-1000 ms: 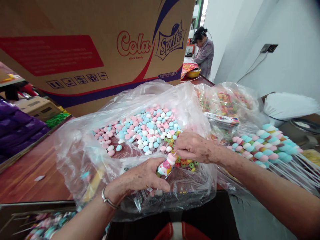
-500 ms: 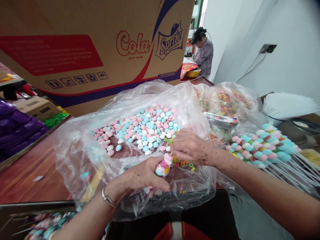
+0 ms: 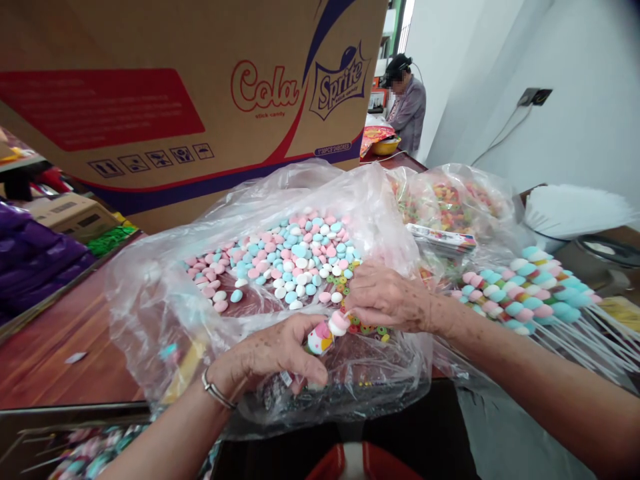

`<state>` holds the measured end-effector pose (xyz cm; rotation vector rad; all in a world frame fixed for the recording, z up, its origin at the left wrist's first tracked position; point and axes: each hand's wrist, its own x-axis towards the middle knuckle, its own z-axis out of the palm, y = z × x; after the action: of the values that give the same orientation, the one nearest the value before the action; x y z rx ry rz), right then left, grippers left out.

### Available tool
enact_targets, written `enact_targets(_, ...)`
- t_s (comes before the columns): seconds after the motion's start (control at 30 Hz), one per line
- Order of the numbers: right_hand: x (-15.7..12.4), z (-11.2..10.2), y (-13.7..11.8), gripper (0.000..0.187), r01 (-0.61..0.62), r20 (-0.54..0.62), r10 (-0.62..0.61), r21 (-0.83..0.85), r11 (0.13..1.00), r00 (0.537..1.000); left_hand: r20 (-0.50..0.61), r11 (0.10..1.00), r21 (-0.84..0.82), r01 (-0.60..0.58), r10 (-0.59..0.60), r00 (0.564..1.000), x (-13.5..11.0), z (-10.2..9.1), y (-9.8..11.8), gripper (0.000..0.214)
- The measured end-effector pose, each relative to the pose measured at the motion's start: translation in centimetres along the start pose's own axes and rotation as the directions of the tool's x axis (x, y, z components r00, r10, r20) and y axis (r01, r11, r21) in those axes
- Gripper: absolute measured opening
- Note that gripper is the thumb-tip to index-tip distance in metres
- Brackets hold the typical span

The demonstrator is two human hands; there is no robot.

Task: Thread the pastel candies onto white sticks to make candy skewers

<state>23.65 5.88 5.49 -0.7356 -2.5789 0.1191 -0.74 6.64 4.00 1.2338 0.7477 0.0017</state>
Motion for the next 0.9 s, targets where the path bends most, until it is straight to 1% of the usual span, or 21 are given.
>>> enact_targets(0.07, 0.2, 0.6, -0.4, 0.025, -0.038, 0.008, 0.037, 0.052, 0.998, 0.999, -0.017, 0.999, 0.032, -0.009, 0.009, 1.000, 0.3, 0.4, 0.4, 0.056)
enact_targets(0.13, 0.5, 1.0, -0.8, 0.026, -0.084, 0.044, 0.080, 0.098, 0.992, 0.996, -0.014, 0.997, 0.082, 0.008, -0.007, 1.000, 0.5, 0.9, 0.9, 0.053)
enact_targets(0.2, 0.7, 1.1, -0.9, 0.027, -0.129, 0.079, 0.121, 0.109, 0.986, 0.989, -0.029, 0.991, 0.134, 0.025, -0.022, 0.999, 0.7, 1.3, 1.4, 0.048)
enact_targets(0.27, 0.8, 0.9, -0.7, 0.027, -0.164, 0.089, 0.156, 0.099, 0.981, 0.984, -0.046, 0.985, 0.173, 0.010, -0.002, 0.999, 0.6, 1.5, 1.8, 0.050)
enact_targets(0.4, 0.9, 0.1, 0.1, 0.027, -0.246, 0.109, 0.232, 0.145, 0.958, 0.967, -0.082, 0.962, 0.267, -0.061, 0.086, 0.993, 0.2, 1.4, 2.0, 0.059)
enact_targets(0.47, 0.9, 0.1, 0.0, 0.027, -0.287, 0.144, 0.264, 0.175, 0.942, 0.954, -0.129, 0.922, 0.377, -0.086, 0.144, 0.981, 0.3, 1.2, 1.7, 0.055)
enact_targets(0.5, 1.0, 0.2, -0.1, 0.027, -0.299, 0.160, 0.272, 0.181, 0.937, 0.949, -0.150, 0.892, 0.437, -0.113, 0.197, 0.969, 0.4, 1.1, 1.5, 0.052)
enact_targets(0.57, 1.2, 0.6, -0.6, 0.026, -0.306, 0.174, 0.276, 0.178, 0.935, 0.945, -0.177, 0.827, 0.532, -0.182, 0.319, 0.931, 0.8, 0.8, 0.9, 0.049)
enact_targets(0.63, 1.3, 1.0, -1.0, 0.025, -0.307, 0.164, 0.281, 0.171, 0.936, 0.946, -0.189, 0.790, 0.577, -0.209, 0.377, 0.907, 1.1, 0.7, 0.4, 0.048)
enact_targets(0.7, 1.3, 1.2, -1.1, 0.025, -0.305, 0.137, 0.284, 0.178, 0.936, 0.949, -0.209, 0.780, 0.595, -0.193, 0.382, 0.900, 1.2, 0.7, 0.3, 0.049)
enact_targets(0.8, 1.2, 0.7, -0.8, 0.025, -0.322, 0.099, 0.308, 0.200, 0.925, 0.946, -0.247, 0.768, 0.620, -0.159, 0.384, 0.890, 0.7, 0.8, 0.8, 0.051)
enact_targets(0.9, 0.9, -0.1, -0.3, 0.024, -0.365, 0.092, 0.353, 0.226, 0.903, 0.931, -0.289, 0.757, 0.649, -0.078, 0.341, 0.895, -0.3, 0.6, 1.1, 0.040)
